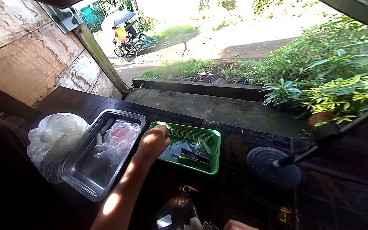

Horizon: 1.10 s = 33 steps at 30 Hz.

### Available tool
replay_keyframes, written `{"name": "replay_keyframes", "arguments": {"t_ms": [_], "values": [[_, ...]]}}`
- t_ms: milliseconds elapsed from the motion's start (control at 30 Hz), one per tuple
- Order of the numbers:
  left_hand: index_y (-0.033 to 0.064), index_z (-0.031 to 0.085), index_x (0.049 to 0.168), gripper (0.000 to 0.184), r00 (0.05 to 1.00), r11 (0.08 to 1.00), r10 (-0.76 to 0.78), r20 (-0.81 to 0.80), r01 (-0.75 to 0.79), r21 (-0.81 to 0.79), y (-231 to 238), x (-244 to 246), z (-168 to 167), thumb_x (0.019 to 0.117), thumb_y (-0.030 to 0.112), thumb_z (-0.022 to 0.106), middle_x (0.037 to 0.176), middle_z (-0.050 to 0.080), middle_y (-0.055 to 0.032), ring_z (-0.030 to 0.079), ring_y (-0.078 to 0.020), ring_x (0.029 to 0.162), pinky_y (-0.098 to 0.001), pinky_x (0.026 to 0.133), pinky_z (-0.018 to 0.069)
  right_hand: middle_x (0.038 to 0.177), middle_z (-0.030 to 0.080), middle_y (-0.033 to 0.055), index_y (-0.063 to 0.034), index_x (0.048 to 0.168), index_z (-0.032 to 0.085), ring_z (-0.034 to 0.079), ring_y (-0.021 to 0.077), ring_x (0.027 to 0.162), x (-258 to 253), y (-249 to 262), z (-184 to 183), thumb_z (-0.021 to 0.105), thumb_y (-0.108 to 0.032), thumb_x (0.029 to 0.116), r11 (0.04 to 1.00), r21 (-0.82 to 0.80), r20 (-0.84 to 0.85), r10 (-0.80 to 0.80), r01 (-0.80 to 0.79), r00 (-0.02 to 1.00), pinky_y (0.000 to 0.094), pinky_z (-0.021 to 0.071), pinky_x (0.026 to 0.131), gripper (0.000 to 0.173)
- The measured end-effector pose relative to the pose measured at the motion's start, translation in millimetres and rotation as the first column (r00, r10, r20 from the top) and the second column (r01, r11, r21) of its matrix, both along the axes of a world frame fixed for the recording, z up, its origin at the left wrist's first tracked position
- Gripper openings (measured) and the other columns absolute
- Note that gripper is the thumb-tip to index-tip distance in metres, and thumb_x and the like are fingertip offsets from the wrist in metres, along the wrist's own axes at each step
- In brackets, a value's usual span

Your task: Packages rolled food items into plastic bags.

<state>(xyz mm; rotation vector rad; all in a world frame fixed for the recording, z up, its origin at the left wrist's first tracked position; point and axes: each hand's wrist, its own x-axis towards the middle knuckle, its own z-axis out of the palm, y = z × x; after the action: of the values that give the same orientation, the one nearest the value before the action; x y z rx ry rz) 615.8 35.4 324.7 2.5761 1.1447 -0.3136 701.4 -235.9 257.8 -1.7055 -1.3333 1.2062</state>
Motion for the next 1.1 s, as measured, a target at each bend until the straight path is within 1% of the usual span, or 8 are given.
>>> {"name": "replay_keyframes", "arguments": {"t_ms": [33, 100, 233, 333, 433, 733, 867, 1100], "values": [[-0.0061, 0.066, 0.122, 0.028, 0.995, 0.999, -0.006, 0.100, 0.010, -0.040, -13.2, -7.7, 9.4, 0.1036, 0.011, 0.054, 0.119, 0.068, -0.0232, 0.065, -0.0351, 0.111, -0.0504, 0.097, 0.0477, 0.086, 0.069, 0.0264, 0.0149, 0.079, 0.064, 0.068, 0.0244, 0.081, -5.2, -15.8, -35.7, 0.059, -0.005, 0.0853, 0.957, 0.268, -0.067, -0.093, 0.107, 0.993, 0.0336, 0.0548, 0.077, 0.022], [-0.0075, 0.064, 0.122, 0.026, 0.983, 0.987, 0.005, 0.184, 0.024, -0.158, -47.2, -19.6, 27.6, 0.1020, 0.007, 0.056, 0.118, 0.069, -0.0214, 0.067, -0.0269, 0.106, -0.0413, 0.096, 0.0506, 0.088, 0.068, 0.0239, 0.0097, 0.083, 0.064, 0.065, 0.0183, 0.081, -7.5, -30.8, -74.3, 0.059, -0.016, 0.0907, 0.856, 0.490, -0.143, -0.110, 0.167, 0.984, 0.0261, 0.0525, 0.074, 0.027], [-0.0111, 0.067, 0.112, 0.021, 0.952, 0.928, -0.143, 0.271, 0.224, -0.297, -103.6, -43.8, 21.2, 0.0955, 0.000, 0.063, 0.106, 0.072, -0.0221, 0.070, -0.0240, 0.094, -0.0349, 0.089, 0.0555, 0.086, 0.067, 0.0124, 0.0007, 0.086, 0.065, 0.062, 0.0048, 0.081, -7.4, -32.0, -83.0, 0.061, -0.023, 0.0913, 0.821, 0.548, -0.121, -0.108, 0.157, 0.987, 0.0140, 0.0487, 0.072, 0.025], [-0.0045, 0.071, 0.097, 0.011, 0.746, 0.837, -0.433, 0.507, 0.541, -0.081, -121.9, -64.7, -30.4, 0.0887, 0.001, 0.067, 0.091, 0.073, -0.0171, 0.072, -0.0249, 0.081, -0.0347, 0.077, 0.0582, 0.082, 0.064, 0.0055, -0.0043, 0.087, 0.062, 0.060, -0.0009, 0.077, -9.0, -29.6, -92.8, 0.059, -0.028, 0.0929, 0.779, 0.606, -0.111, -0.114, 0.158, 0.987, 0.0097, 0.0473, 0.069, 0.024], [0.0012, 0.070, 0.092, 0.005, 0.621, 0.761, -0.567, 0.541, 0.647, 0.056, -136.5, -68.8, -57.0, 0.0869, 0.003, 0.070, 0.091, 0.071, -0.0135, 0.072, -0.0235, 0.082, -0.0326, 0.075, 0.0596, 0.081, 0.063, 0.0059, -0.0038, 0.087, 0.063, 0.060, 0.0005, 0.076, -9.2, -29.3, -93.2, 0.060, -0.027, 0.0917, 0.769, 0.622, -0.090, -0.113, 0.144, 0.990, 0.0111, 0.0478, 0.068, 0.024], [-0.0040, 0.068, 0.089, 0.008, 0.677, 0.730, -0.655, 0.335, 0.682, 0.048, -158.1, -71.0, -43.8, 0.0920, 0.002, 0.064, 0.088, 0.068, -0.0177, 0.072, -0.0282, 0.079, -0.0377, 0.069, 0.0588, 0.077, 0.063, 0.0076, -0.0024, 0.082, 0.065, 0.060, 0.0049, 0.070, -11.1, -28.2, -82.7, 0.062, -0.023, 0.0869, 0.735, 0.677, 0.043, -0.086, 0.035, 0.995, 0.0147, 0.0474, 0.063, 0.021], [-0.0052, 0.069, 0.093, 0.010, 0.719, 0.746, -0.639, 0.273, 0.666, -0.007, -164.9, -76.0, -29.3, 0.0942, 0.001, 0.061, 0.091, 0.068, -0.0191, 0.071, -0.0307, 0.080, -0.0408, 0.069, 0.0583, 0.077, 0.063, 0.0074, -0.0033, 0.080, 0.063, 0.059, 0.0052, 0.069, -14.4, -28.7, -71.4, 0.063, -0.024, 0.0863, 0.715, 0.698, 0.080, -0.028, -0.036, 0.996, 0.0157, 0.0470, 0.060, 0.022], [-0.0056, 0.068, 0.093, 0.011, 0.744, 0.774, -0.610, 0.272, 0.634, 0.001, -176.1, -94.1, -19.9, 0.0958, 0.002, 0.060, 0.093, 0.068, -0.0196, 0.071, -0.0315, 0.081, -0.0428, 0.069, 0.0581, 0.072, 0.059, 0.0050, -0.0043, 0.077, 0.063, 0.056, 0.0038, 0.065, -16.6, -31.5, -56.7, 0.063, -0.025, 0.0854, 0.736, 0.668, 0.133, 0.028, -0.111, 0.991, 0.0158, 0.0447, 0.057, 0.022]]}}
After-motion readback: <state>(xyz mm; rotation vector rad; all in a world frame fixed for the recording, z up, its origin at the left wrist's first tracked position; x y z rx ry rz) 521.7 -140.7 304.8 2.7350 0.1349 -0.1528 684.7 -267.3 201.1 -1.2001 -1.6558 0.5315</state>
